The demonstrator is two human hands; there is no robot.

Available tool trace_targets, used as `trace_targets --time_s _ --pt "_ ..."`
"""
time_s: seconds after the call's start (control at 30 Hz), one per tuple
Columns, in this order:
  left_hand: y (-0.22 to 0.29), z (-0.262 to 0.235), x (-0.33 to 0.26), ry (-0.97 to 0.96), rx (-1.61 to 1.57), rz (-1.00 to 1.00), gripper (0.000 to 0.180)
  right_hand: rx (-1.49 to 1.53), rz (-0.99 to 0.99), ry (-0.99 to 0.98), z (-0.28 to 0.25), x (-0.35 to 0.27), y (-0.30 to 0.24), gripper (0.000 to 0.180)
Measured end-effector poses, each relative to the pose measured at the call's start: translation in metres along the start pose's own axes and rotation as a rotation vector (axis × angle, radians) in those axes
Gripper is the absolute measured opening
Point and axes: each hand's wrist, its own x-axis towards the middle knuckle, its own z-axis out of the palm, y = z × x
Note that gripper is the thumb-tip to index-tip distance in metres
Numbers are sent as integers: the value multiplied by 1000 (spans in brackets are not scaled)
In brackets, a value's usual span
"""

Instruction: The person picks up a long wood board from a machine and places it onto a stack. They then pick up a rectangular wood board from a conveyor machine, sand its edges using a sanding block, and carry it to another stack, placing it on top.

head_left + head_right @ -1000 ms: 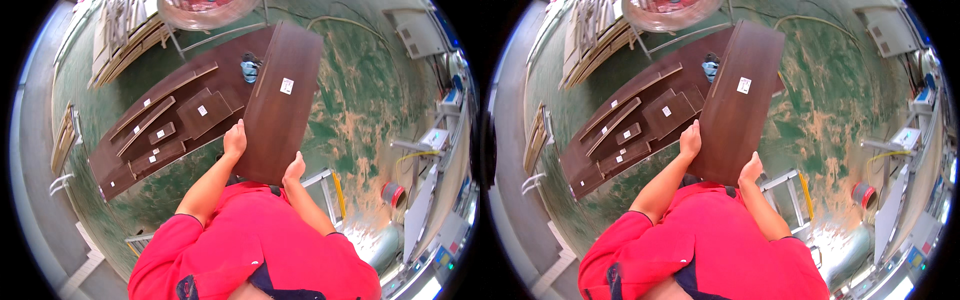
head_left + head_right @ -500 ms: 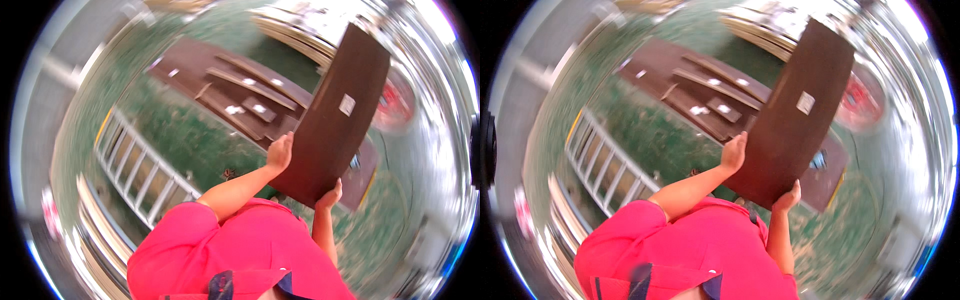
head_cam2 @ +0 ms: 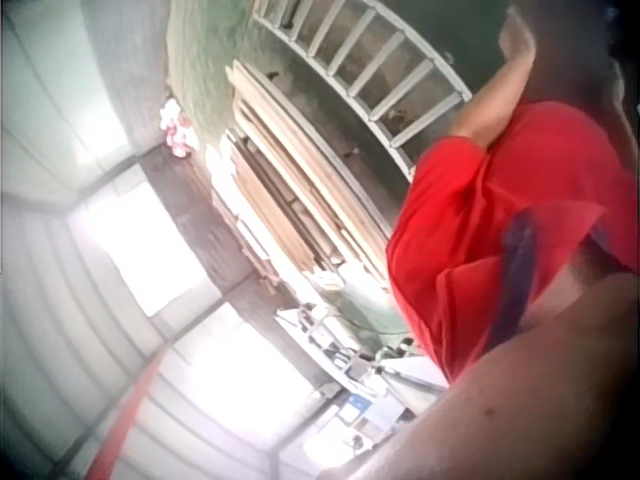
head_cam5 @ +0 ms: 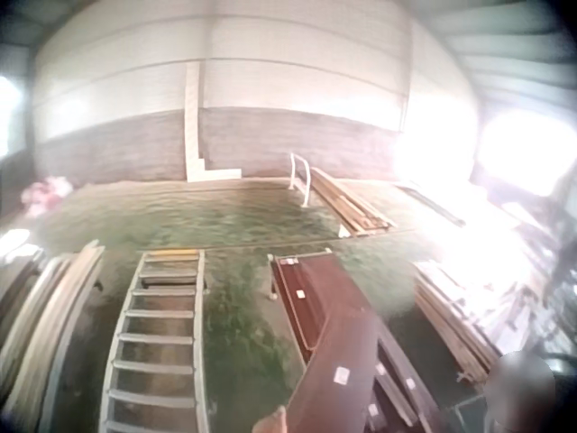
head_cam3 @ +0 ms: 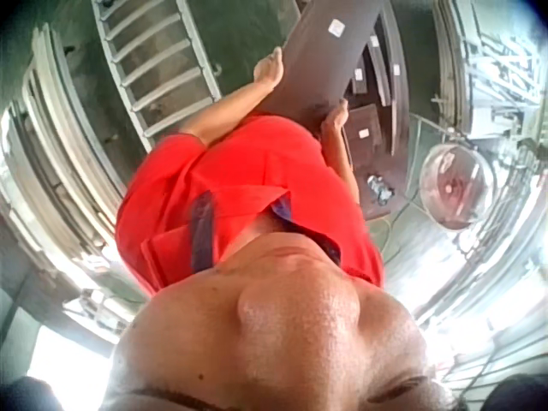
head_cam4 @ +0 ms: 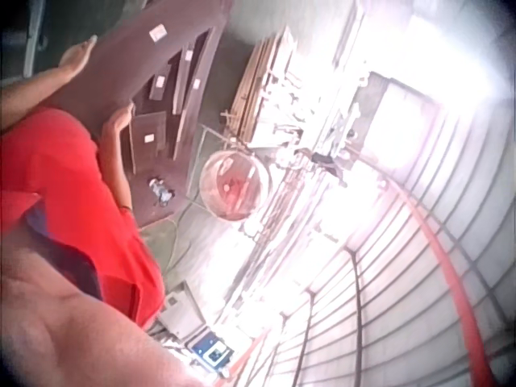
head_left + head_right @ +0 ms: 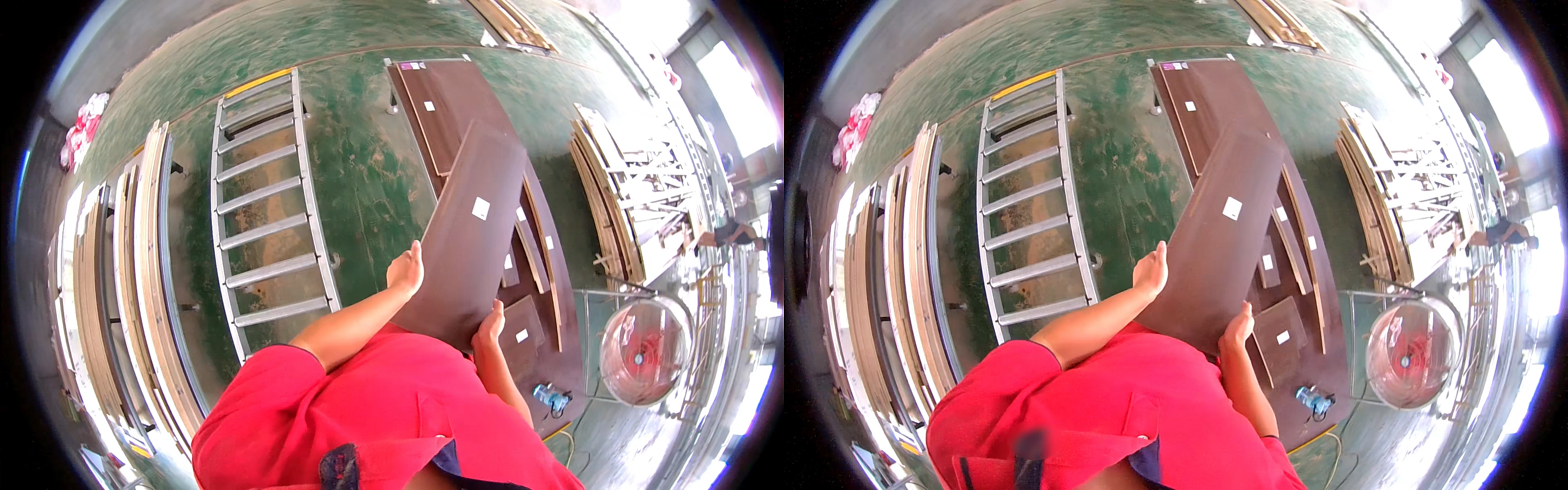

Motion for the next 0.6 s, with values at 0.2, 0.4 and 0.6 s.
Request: trace_targets --time_s 0.2,0.4,0.6 --pt "22 -29 109 77 -93 -139 75 -290 36 -59 130 64 -36 47" --pt "74 -28 271 118 -105 -237 73 -538 39 15 276 197 -64 52" --pt "152 -30 416 144 -148 -395 73 -808 -12 -74 415 286 -137 57"
